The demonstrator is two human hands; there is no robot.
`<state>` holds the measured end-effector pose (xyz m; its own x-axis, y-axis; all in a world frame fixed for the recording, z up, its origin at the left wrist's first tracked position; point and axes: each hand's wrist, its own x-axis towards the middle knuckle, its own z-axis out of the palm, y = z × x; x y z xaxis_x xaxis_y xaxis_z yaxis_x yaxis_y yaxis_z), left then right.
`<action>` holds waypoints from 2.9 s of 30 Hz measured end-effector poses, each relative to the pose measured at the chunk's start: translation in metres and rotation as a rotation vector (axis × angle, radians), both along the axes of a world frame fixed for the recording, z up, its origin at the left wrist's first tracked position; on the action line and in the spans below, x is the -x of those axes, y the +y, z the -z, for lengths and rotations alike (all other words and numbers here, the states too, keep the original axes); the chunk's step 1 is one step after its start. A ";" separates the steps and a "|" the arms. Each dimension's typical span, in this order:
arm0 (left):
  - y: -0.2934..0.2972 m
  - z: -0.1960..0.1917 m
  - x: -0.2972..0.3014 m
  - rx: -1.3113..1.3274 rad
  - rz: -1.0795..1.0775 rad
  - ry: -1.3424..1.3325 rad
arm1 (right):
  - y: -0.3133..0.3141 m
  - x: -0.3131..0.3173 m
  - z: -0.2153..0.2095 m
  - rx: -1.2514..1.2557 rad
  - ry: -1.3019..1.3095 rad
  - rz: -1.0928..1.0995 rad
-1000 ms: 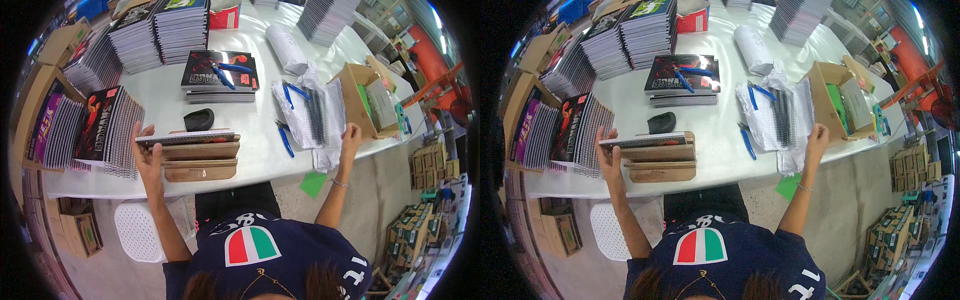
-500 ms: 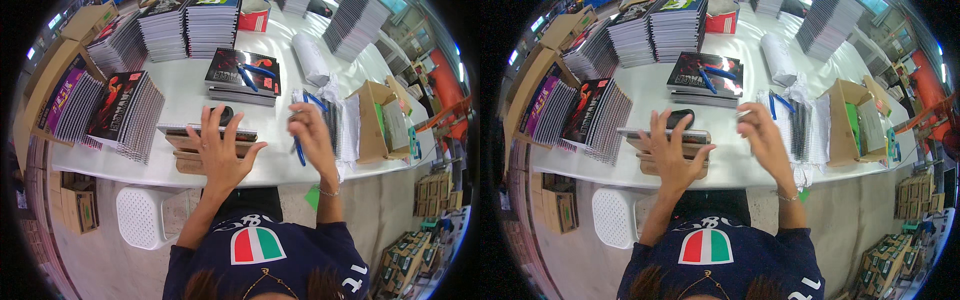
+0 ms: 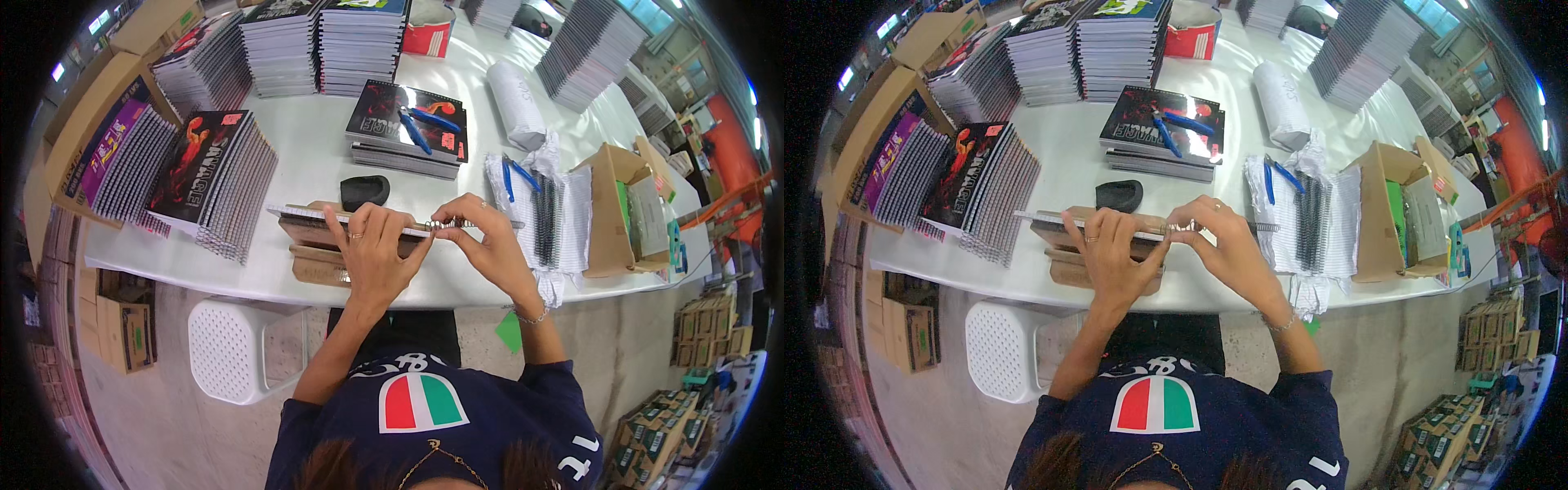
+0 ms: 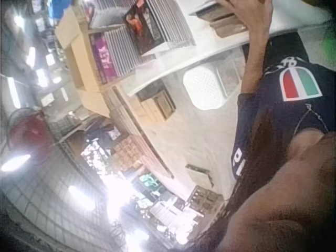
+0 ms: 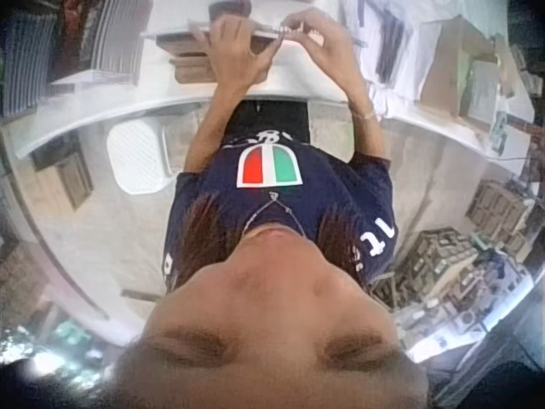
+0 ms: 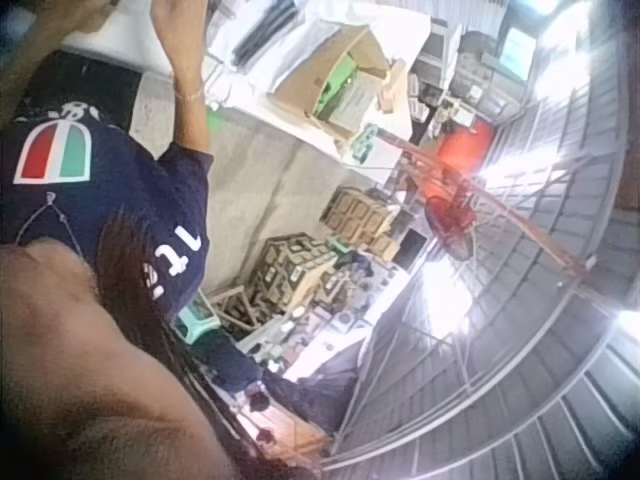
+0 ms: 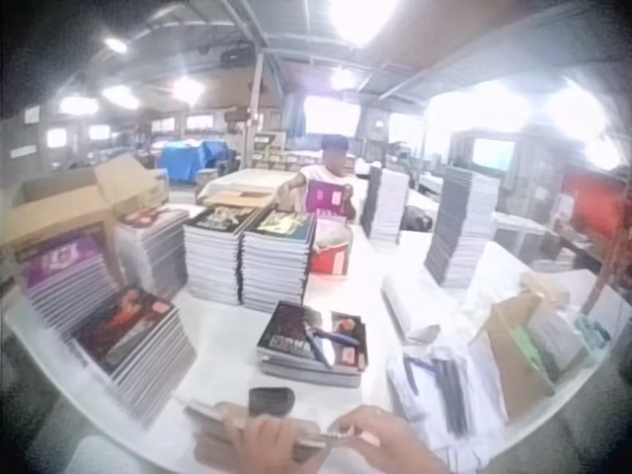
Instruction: The person places a notebook onto a wooden stand, threads a plastic spiral through the punched holes by hand, and trims the excess spiral using blue shears before stacking the completed notebook on a pile.
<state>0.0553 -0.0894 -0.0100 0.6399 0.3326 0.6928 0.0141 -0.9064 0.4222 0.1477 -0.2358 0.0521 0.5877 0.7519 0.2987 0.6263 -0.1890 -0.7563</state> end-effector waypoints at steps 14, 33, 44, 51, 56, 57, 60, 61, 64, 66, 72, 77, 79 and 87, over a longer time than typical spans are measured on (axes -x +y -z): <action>0.001 0.039 0.008 -0.005 0.048 -0.190 | -0.003 0.005 0.002 -0.019 -0.274 -0.168; 0.014 -0.015 0.002 -0.152 0.095 0.132 | 0.001 0.023 0.006 -0.024 -0.076 0.111; 0.023 -0.013 0.002 -0.188 0.377 -0.044 | 0.017 -0.070 0.013 0.340 0.361 -0.436; 0.023 -0.004 -0.004 -0.192 0.341 -0.117 | 0.115 -0.089 0.110 0.212 -0.241 -0.475; 0.026 -0.008 0.004 -0.140 0.352 -0.057 | 0.136 -0.057 0.111 0.463 -0.338 -0.324; 0.027 -0.008 0.003 -0.141 0.367 -0.051 | 0.133 -0.069 0.122 0.395 -0.344 -0.331; 0.027 -0.013 0.006 -0.127 0.364 -0.038 | 0.113 -0.085 0.109 0.263 -0.235 -0.456; 0.023 -0.017 0.002 -0.119 0.388 -0.050 | 0.099 -0.093 0.097 0.260 -0.141 -0.491; 0.028 0.006 0.002 -0.138 0.377 0.036 | 0.074 -0.085 0.055 0.177 0.554 -0.564; 0.023 -0.005 0.004 -0.141 0.244 -0.033 | 0.049 -0.084 0.046 -0.019 1.063 -0.570; 0.011 -0.018 0.019 0.110 -0.098 0.042 | 0.008 -0.081 0.027 -0.209 0.919 -0.743; 0.014 -0.020 0.021 0.186 -0.032 0.116 | 0.009 -0.060 -0.019 -0.017 0.565 -0.785; 0.017 -0.017 0.021 0.175 -0.007 0.127 | 0.015 -0.063 -0.024 0.223 0.351 -0.562; 0.023 -0.019 0.023 0.212 0.081 0.058 | 0.015 -0.052 -0.010 0.131 0.524 -0.460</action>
<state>0.0323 -0.0666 0.0087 0.7072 0.4131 0.5738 -0.0249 -0.7965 0.6041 0.1996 -0.2209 0.0621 0.2434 0.9688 -0.0461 0.2244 -0.1025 -0.9691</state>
